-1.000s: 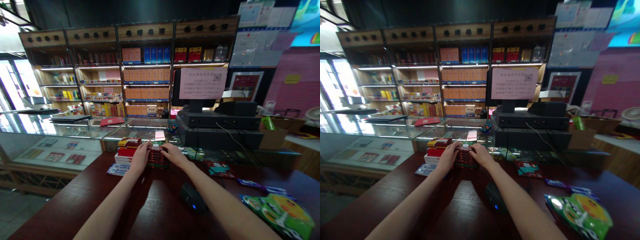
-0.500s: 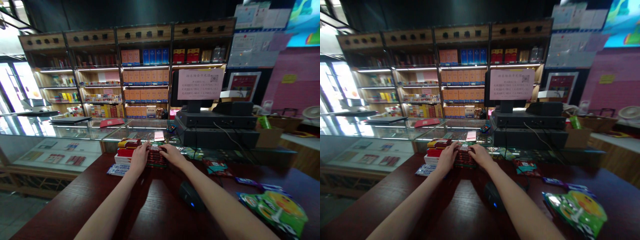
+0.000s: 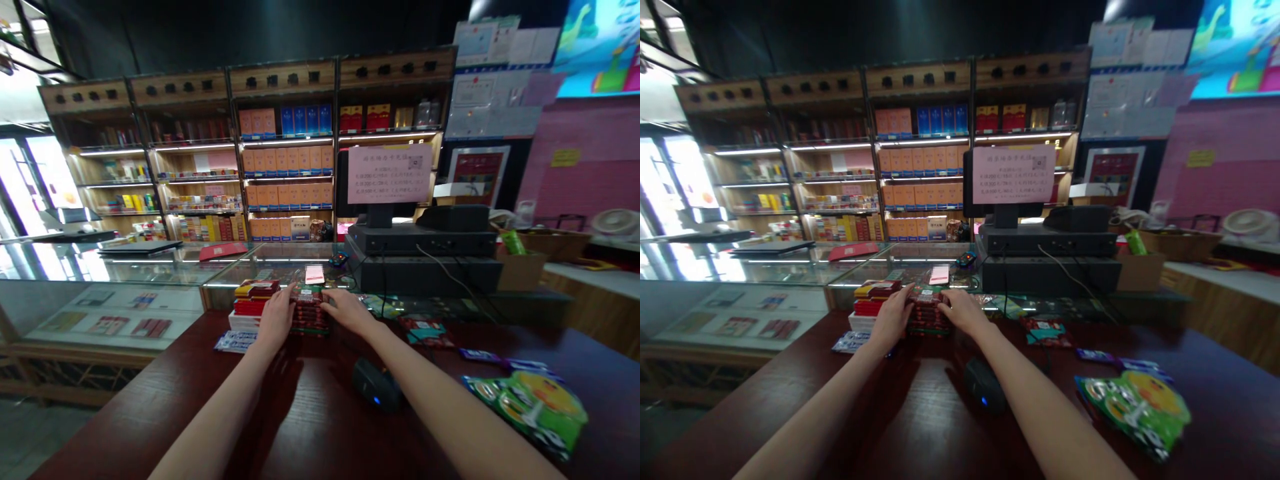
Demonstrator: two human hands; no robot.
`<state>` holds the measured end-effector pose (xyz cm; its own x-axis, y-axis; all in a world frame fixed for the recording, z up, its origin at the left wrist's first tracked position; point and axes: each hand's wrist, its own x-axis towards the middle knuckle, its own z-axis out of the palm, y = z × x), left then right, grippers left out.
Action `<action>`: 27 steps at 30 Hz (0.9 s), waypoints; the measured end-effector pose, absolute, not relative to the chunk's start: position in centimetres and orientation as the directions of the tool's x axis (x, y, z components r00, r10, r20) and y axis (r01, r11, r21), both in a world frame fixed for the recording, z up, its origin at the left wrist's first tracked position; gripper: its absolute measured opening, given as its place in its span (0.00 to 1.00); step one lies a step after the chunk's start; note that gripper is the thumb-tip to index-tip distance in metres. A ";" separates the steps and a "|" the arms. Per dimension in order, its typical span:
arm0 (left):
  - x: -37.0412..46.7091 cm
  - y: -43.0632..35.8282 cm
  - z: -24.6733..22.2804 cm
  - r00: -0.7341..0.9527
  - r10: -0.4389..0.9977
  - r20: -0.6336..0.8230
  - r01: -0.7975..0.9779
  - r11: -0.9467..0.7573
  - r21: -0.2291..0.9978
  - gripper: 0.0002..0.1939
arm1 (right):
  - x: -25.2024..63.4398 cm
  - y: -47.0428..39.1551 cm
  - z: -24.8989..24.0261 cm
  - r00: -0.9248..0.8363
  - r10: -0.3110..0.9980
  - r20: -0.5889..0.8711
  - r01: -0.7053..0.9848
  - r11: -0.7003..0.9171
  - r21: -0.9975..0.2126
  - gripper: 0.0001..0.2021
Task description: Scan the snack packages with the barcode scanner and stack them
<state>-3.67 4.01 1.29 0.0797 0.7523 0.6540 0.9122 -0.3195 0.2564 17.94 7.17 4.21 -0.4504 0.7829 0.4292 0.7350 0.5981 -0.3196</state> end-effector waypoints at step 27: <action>10.7 3.0 2.2 0.407 0.727 0.553 0.796 -0.580 0.176 0.22 | 34.6 3.4 1.4 -0.300 0.885 0.356 0.868 0.408 -0.282 0.20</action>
